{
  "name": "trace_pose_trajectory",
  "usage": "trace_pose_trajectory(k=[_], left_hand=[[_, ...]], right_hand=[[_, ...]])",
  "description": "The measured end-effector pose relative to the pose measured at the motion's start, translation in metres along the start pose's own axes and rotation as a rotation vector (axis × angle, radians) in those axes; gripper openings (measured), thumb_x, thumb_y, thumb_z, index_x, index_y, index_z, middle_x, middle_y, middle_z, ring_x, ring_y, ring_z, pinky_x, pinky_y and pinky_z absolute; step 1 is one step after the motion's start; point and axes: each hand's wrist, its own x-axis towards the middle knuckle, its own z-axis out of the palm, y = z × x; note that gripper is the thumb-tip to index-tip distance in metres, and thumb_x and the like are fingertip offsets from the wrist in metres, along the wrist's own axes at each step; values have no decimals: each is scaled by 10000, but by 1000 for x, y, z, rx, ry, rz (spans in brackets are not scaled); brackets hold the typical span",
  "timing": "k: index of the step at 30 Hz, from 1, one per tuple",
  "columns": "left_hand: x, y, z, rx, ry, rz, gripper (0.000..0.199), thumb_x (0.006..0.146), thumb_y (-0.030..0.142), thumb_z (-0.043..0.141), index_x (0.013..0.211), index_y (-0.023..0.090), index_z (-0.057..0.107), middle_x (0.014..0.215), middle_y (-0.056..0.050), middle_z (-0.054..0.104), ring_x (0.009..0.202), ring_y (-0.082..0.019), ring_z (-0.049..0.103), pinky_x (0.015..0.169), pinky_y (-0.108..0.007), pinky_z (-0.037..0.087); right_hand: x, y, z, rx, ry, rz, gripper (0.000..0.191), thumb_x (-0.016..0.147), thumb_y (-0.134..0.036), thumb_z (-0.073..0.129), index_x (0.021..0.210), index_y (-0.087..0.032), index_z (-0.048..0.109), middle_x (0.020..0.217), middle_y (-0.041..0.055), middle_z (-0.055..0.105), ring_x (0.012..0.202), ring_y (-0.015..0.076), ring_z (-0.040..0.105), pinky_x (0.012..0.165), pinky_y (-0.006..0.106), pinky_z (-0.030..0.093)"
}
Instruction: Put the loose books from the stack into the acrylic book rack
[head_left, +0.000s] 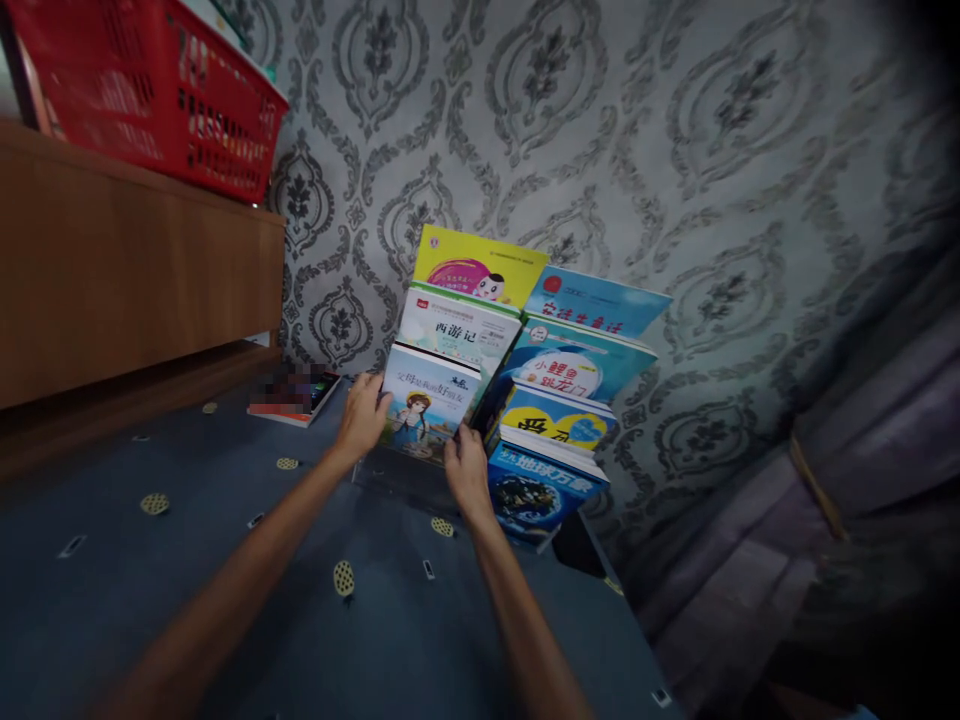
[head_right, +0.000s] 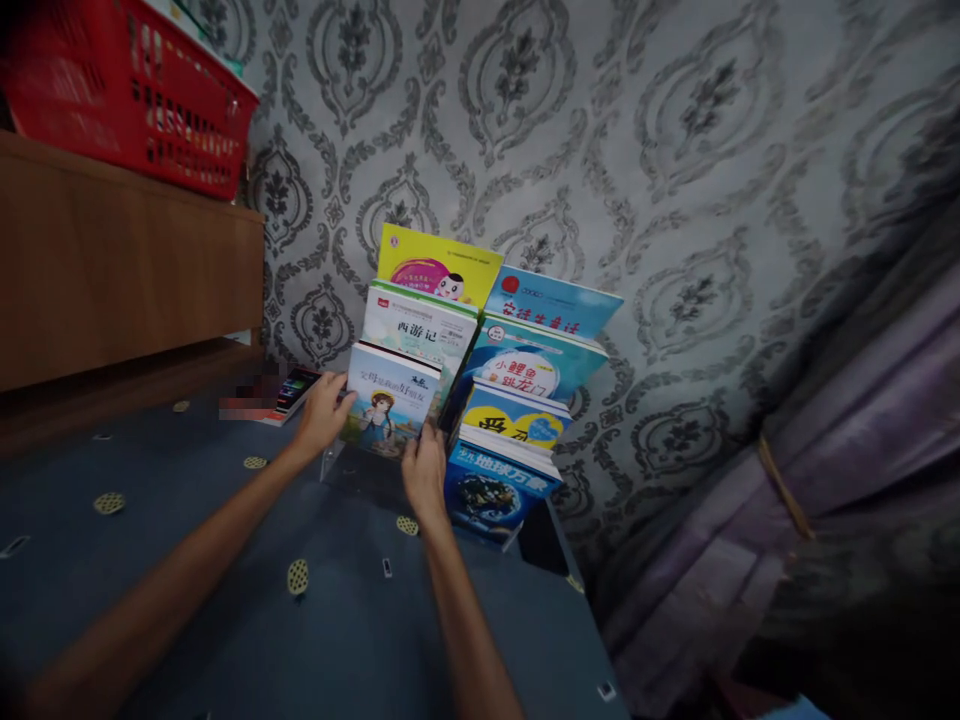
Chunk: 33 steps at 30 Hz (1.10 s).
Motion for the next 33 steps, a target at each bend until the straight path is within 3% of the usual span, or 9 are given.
trace_pose_trajectory(k=[11, 16, 20, 25, 29, 33], left_hand=[[5, -1, -9, -257, -61, -100, 375, 798, 123, 555, 1149, 165, 679, 1044, -90, 621, 1073, -257, 586, 1036, -411, 456], [19, -15, -22, -513, -92, -223, 411, 756, 109, 537, 1136, 127, 691, 1046, -91, 706, 983, -203, 653, 892, -337, 546], [26, -35, -38, -675, -31, -383, 393, 801, 137, 475, 1139, 112, 672, 1015, -109, 724, 857, -170, 689, 697, -275, 571], [30, -50, -55, -767, 28, -490, 323, 818, 148, 495, 1077, 141, 688, 978, -89, 726, 773, -119, 685, 641, -209, 550], [28, -48, -49, -729, -62, -503, 328, 814, 112, 489, 1056, 138, 709, 983, -90, 738, 758, -118, 687, 612, -198, 536], [24, -43, -34, -605, -219, -456, 340, 773, 69, 493, 988, 125, 750, 893, -73, 758, 734, -136, 688, 604, -206, 530]], right_hand=[[-1, 2, -2, 23, -2, -26, 389, 847, -264, 473, 1181, -157, 643, 1068, 145, 662, 1037, 307, 609, 951, 466, 492], [-1, 7, -1, 61, -22, 5, 459, 836, -333, 477, 1223, -125, 611, 1144, 185, 677, 1049, 313, 631, 955, 478, 492], [-1, 10, -1, 90, -35, 28, 487, 835, -371, 478, 1241, -132, 600, 1174, 183, 687, 1064, 318, 636, 963, 494, 484], [-1, 5, -5, 56, -61, 31, 492, 828, -411, 489, 1210, -133, 625, 1099, 168, 713, 910, 296, 656, 851, 453, 522], [0, 2, -11, 2, -84, 49, 485, 822, -438, 486, 1167, -141, 654, 971, 132, 731, 719, 257, 633, 727, 411, 529], [1, 2, -12, -16, -97, 25, 446, 837, -443, 483, 1117, -159, 682, 944, 128, 744, 764, 270, 654, 731, 398, 529]])
